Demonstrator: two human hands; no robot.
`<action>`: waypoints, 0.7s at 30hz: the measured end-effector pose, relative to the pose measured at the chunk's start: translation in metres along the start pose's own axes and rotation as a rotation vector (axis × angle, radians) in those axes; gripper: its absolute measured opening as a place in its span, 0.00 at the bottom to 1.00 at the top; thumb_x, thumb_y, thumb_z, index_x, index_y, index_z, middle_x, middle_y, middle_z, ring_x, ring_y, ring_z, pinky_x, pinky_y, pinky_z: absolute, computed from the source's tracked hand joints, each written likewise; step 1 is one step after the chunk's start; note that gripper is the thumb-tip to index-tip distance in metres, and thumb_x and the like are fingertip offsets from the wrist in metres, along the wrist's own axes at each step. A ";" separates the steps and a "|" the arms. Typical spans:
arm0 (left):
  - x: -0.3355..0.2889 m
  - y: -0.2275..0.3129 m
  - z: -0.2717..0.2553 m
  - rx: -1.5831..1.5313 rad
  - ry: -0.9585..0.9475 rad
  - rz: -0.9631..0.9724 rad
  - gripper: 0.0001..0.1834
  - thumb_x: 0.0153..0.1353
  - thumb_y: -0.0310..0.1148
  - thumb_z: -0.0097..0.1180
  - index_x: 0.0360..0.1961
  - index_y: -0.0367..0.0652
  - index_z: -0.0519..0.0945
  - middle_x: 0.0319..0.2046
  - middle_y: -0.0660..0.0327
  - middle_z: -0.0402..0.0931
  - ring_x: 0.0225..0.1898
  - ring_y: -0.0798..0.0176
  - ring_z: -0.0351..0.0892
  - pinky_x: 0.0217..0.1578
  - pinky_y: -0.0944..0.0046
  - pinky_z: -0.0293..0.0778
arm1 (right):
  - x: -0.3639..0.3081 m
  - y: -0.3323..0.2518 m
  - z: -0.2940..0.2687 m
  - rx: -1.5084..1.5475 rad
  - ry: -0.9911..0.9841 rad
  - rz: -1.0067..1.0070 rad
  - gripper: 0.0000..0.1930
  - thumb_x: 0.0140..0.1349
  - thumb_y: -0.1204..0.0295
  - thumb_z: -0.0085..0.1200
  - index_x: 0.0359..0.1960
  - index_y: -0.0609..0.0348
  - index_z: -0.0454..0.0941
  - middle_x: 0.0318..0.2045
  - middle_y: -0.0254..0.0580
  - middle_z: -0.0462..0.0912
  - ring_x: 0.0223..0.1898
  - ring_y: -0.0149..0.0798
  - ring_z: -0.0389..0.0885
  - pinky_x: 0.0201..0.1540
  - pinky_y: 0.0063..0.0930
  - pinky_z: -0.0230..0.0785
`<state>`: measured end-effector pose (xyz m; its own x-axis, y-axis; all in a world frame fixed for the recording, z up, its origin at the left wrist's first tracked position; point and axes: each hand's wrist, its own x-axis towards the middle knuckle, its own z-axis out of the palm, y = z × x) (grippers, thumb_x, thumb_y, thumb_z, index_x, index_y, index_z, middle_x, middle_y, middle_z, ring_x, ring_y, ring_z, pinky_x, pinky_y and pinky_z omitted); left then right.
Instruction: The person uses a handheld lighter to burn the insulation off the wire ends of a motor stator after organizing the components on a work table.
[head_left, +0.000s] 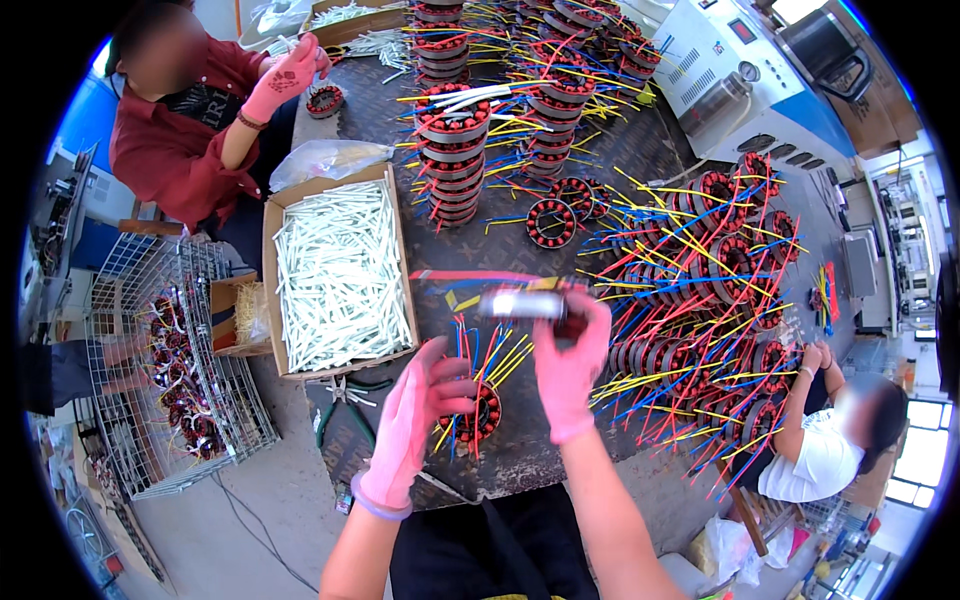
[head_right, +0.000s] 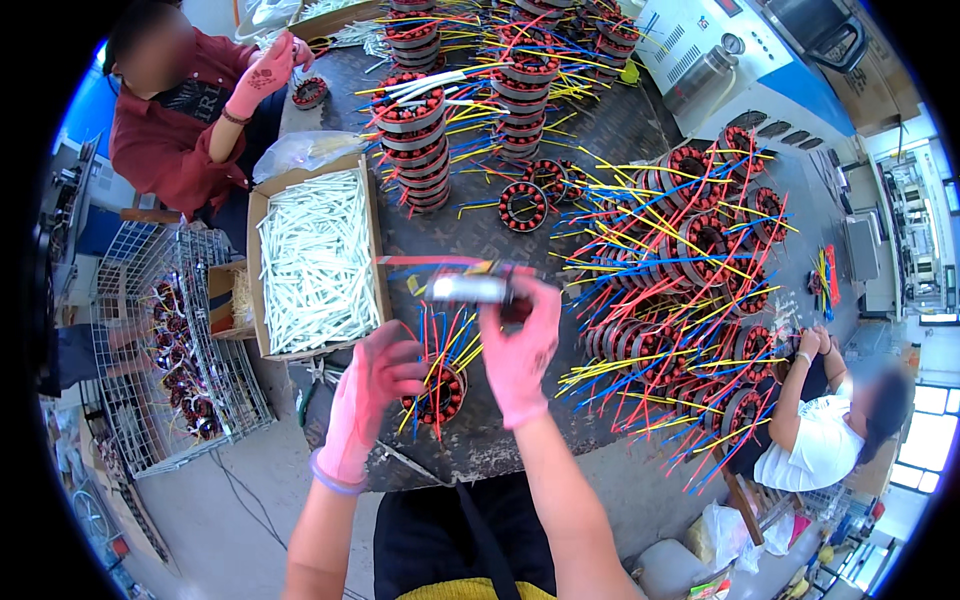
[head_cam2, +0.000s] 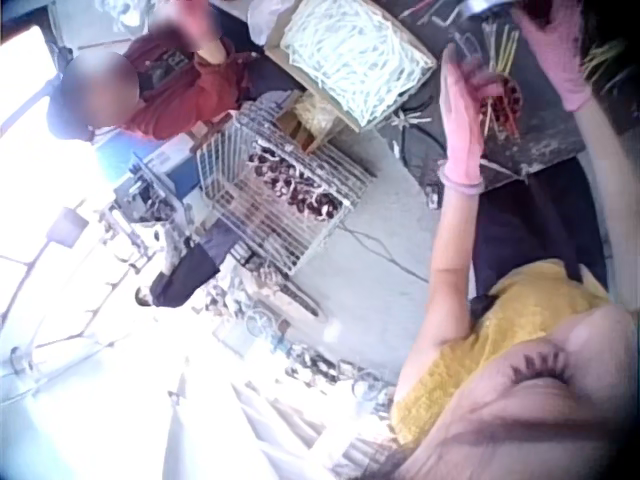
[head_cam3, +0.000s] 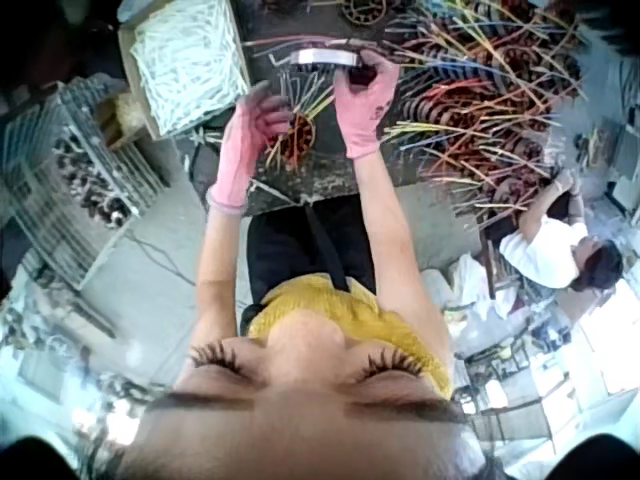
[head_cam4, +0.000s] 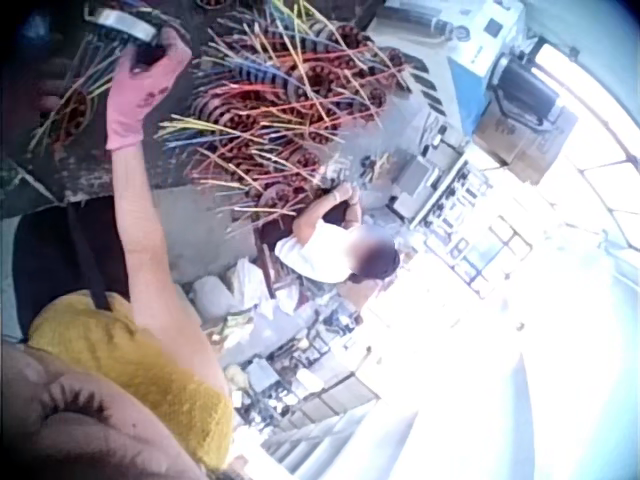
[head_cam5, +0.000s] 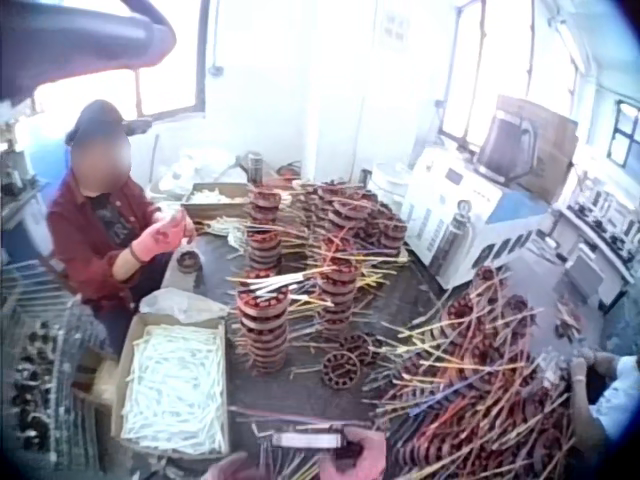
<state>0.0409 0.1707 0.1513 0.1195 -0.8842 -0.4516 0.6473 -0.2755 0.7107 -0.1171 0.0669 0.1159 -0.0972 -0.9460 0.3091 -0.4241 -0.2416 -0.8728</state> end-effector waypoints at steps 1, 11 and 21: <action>0.003 0.004 0.010 -0.187 -0.084 -0.074 0.33 0.71 0.51 0.43 0.65 0.34 0.62 0.46 0.54 0.75 0.41 0.62 0.78 0.43 0.63 0.76 | -0.011 -0.020 -0.013 0.003 -0.012 -0.067 0.20 0.47 0.81 0.65 0.42 0.57 0.71 0.39 0.42 0.76 0.36 0.39 0.77 0.38 0.30 0.72; -0.037 0.014 0.002 0.223 -0.131 -0.143 0.41 0.65 0.53 0.53 0.69 0.37 0.55 0.57 0.62 0.70 0.37 0.76 0.72 0.28 0.76 0.66 | -0.102 -0.048 -0.076 0.619 -0.259 0.405 0.13 0.61 0.83 0.48 0.47 0.61 0.71 0.47 0.44 0.73 0.48 0.38 0.75 0.55 0.33 0.67; -0.030 0.005 -0.024 0.309 -0.247 -0.225 0.41 0.63 0.46 0.59 0.69 0.38 0.55 0.54 0.63 0.71 0.34 0.76 0.69 0.34 0.73 0.70 | -0.118 -0.032 -0.077 0.878 -0.305 0.922 0.20 0.62 0.80 0.54 0.56 0.68 0.70 0.53 0.44 0.76 0.54 0.34 0.74 0.60 0.31 0.65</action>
<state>0.0585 0.2051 0.1558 -0.2054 -0.8428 -0.4975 0.3772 -0.5372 0.7544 -0.1609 0.2031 0.1367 0.2207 -0.8206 -0.5271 0.4249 0.5674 -0.7054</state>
